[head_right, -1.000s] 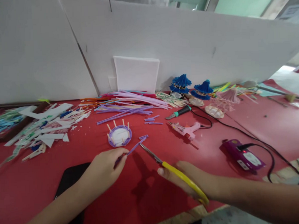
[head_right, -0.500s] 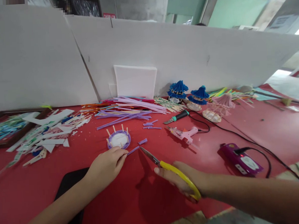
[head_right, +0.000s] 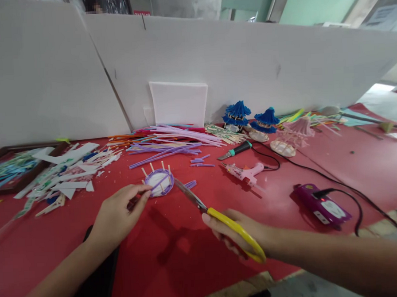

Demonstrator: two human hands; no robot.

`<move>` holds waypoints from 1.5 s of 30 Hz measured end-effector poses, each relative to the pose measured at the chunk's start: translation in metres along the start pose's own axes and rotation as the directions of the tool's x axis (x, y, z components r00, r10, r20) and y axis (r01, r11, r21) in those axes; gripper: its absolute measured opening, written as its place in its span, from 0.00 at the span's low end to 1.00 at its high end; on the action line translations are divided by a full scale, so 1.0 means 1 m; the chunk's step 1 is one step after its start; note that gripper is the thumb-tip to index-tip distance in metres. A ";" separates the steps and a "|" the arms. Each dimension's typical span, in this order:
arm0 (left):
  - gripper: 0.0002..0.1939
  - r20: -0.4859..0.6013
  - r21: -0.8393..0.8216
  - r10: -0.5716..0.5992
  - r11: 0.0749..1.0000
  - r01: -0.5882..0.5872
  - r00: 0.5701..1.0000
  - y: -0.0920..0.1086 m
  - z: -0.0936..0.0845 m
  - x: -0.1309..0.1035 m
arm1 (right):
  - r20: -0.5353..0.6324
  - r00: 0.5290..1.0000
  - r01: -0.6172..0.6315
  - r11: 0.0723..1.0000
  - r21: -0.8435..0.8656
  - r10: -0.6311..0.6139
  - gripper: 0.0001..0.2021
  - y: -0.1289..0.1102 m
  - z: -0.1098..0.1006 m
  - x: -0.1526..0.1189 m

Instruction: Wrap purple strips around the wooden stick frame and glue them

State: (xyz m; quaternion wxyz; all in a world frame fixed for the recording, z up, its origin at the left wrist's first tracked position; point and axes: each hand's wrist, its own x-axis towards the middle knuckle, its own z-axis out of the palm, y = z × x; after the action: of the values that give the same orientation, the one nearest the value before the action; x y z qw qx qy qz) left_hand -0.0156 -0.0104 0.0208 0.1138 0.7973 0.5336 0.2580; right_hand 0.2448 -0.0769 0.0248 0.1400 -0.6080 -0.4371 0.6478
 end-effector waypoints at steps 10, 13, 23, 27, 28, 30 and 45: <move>0.12 0.020 -0.019 -0.040 0.999 0.040 0.999 -0.007 0.004 0.000 | 0.054 0.998 -0.021 1.000 0.020 0.020 0.26 -0.002 0.021 0.008; 0.11 0.011 -0.031 -0.022 0.999 0.022 1.000 -0.009 0.003 0.002 | 0.063 0.998 -0.021 1.000 0.019 0.020 0.26 -0.002 0.022 0.008; 0.11 0.043 -0.001 0.007 1.000 -0.007 0.999 -0.008 0.004 0.007 | 0.080 0.997 -0.022 0.999 -0.025 0.024 0.26 -0.011 0.024 0.016; 0.12 0.042 0.006 0.021 1.000 -0.021 0.999 -0.008 0.005 0.007 | 0.054 0.998 -0.035 0.998 -0.056 0.038 0.27 -0.014 0.027 0.018; 0.12 0.041 0.008 0.021 1.000 -0.022 0.999 -0.008 0.005 0.007 | 0.046 0.998 -0.031 0.998 -0.063 0.034 0.27 -0.014 0.028 0.017; 0.12 0.041 0.016 0.018 1.000 -0.019 0.999 -0.008 0.006 0.007 | 0.030 0.999 -0.019 0.996 -0.087 0.021 0.27 -0.016 0.029 0.017; 0.10 -0.014 -0.016 0.039 0.999 -0.039 0.999 0.005 -0.001 -0.001 | -0.006 0.992 0.116 0.950 -0.290 -0.123 0.28 -0.007 0.027 0.003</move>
State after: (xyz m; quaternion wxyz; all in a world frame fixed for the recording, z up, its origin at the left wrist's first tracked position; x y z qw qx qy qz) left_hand -0.0125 -0.0131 0.0234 0.1117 0.8048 0.5167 0.2698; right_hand 0.2176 -0.0814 0.0245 0.0941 -0.6020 -0.5614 0.5600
